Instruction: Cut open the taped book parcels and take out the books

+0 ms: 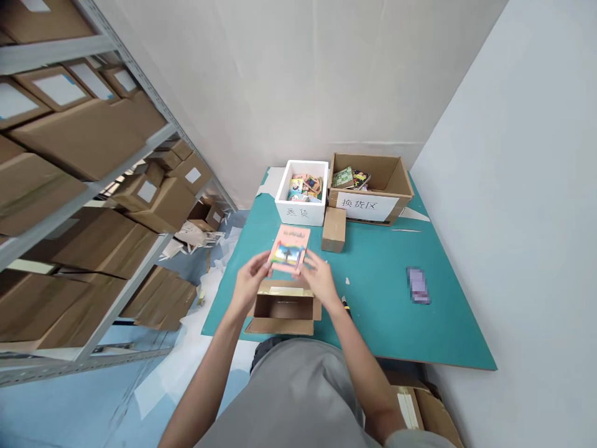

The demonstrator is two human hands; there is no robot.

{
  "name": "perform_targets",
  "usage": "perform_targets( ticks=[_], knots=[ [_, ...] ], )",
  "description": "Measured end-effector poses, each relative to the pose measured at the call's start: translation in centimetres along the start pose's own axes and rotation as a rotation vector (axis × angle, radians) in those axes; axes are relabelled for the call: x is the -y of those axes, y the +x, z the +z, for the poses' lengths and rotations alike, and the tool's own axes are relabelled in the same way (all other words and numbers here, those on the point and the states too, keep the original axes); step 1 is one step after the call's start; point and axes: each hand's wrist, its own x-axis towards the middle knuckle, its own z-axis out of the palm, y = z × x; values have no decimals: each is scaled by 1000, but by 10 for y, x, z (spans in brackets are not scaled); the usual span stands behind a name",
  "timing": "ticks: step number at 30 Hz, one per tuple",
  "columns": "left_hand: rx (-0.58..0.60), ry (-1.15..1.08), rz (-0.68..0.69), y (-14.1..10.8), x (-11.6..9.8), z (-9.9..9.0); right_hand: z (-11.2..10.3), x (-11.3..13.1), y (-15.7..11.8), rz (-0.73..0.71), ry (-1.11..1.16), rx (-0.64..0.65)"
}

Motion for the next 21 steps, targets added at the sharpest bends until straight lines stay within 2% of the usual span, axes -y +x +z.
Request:
perform_targets(
  ticks=[3,5,7,8,9,11,14,16,19,21],
  knots=[
    [25,52,324,60,-49,13,8,26,69,-162,51,-67],
    [23,58,401,85,-75,23,8,40,115,-243,83,-118],
    [21,51,430,94,-84,28,0,37,142,-205,67,-142],
    [19,54,436,93,-79,27,-9,28,145,-171,41,-151],
    [14,69,433,89,-70,23,-21,13,141,-134,4,-155],
    [-20,138,390,74,-36,3,-51,-29,115,-68,-87,-177],
    [-186,293,170,40,36,-50,-101,-105,45,111,-192,-229],
    [-359,379,-7,15,85,-92,-128,-149,-5,273,-224,-247],
    [-510,313,-307,-19,145,-142,-146,-193,-63,407,-239,-225],
    [-507,214,-485,-35,176,-156,-146,-208,-85,443,-232,-181]
  ],
)
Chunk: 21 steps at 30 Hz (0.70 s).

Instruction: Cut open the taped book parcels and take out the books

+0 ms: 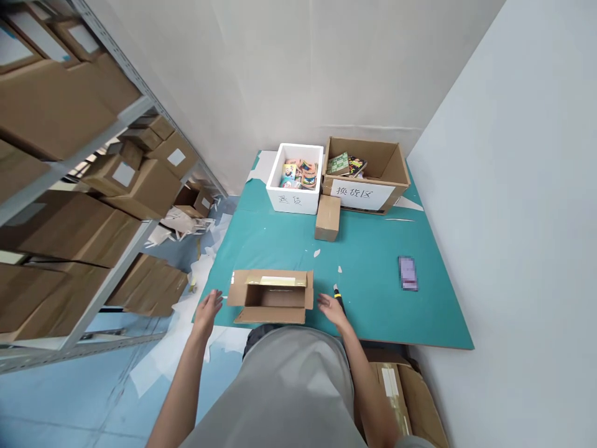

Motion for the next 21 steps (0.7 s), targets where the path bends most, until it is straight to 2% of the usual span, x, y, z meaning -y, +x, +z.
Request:
perform_targets(
  ticks=[3,7,12,17,21],
  knots=[
    [108,25,-84,-4,34,10,12,-10,-5,-56,-21,103],
    [232,74,-28,-18,51,39,29,-1,5,-154,-146,197],
    [309,86,77,-24,44,62,31,18,15,-191,-158,175],
    [300,7,151,-22,23,77,28,39,30,-244,7,24],
    [288,-167,-19,-22,15,89,33,45,43,-152,12,-73]
  ],
)
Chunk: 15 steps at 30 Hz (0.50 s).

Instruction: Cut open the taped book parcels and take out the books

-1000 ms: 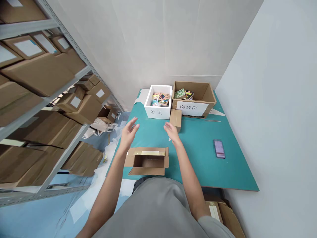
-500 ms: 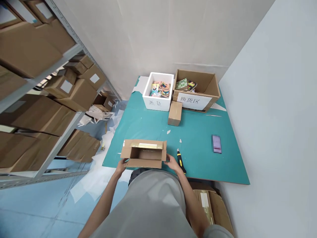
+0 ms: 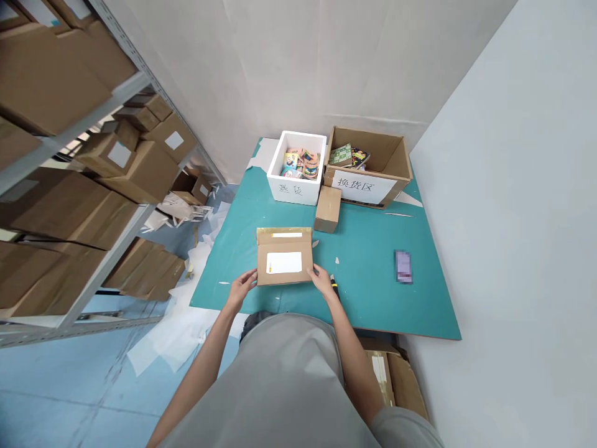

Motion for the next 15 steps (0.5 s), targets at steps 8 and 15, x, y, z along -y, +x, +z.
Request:
perform_targets(
  ticks=[8,15],
  knots=[
    [-111,-29,-173,0,10,5,7,-20,-4,110,-106,-172],
    [-34,-10,-250,2,5,-2,4,-22,-5,120,-135,-212]
  ],
)
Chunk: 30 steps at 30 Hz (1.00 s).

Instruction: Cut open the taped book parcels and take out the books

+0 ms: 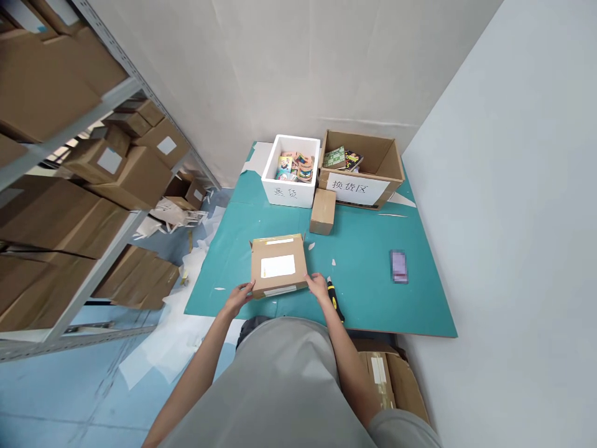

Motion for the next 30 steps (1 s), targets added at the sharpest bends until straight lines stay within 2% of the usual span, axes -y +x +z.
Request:
perform_targets(
  ticks=[6,10,13,16,19,22,25,30],
  knots=[
    [0,24,-36,2,6,3,-2,5,-8,-102,53,39],
    [23,3,-84,1,14,9,1,3,-12,-73,72,55],
    [32,-36,-86,0,19,15,3,1,-12,-7,95,58],
    [112,-152,-108,-3,20,20,5,-1,-12,94,140,109],
    [233,-315,-137,-7,19,23,7,0,-15,198,221,240],
    [304,-405,-142,-11,16,25,9,5,-21,255,368,402],
    [295,-428,-148,-13,14,30,10,11,-24,297,546,489],
    [254,-360,-123,-17,12,39,10,17,-26,442,766,444]
  ],
)
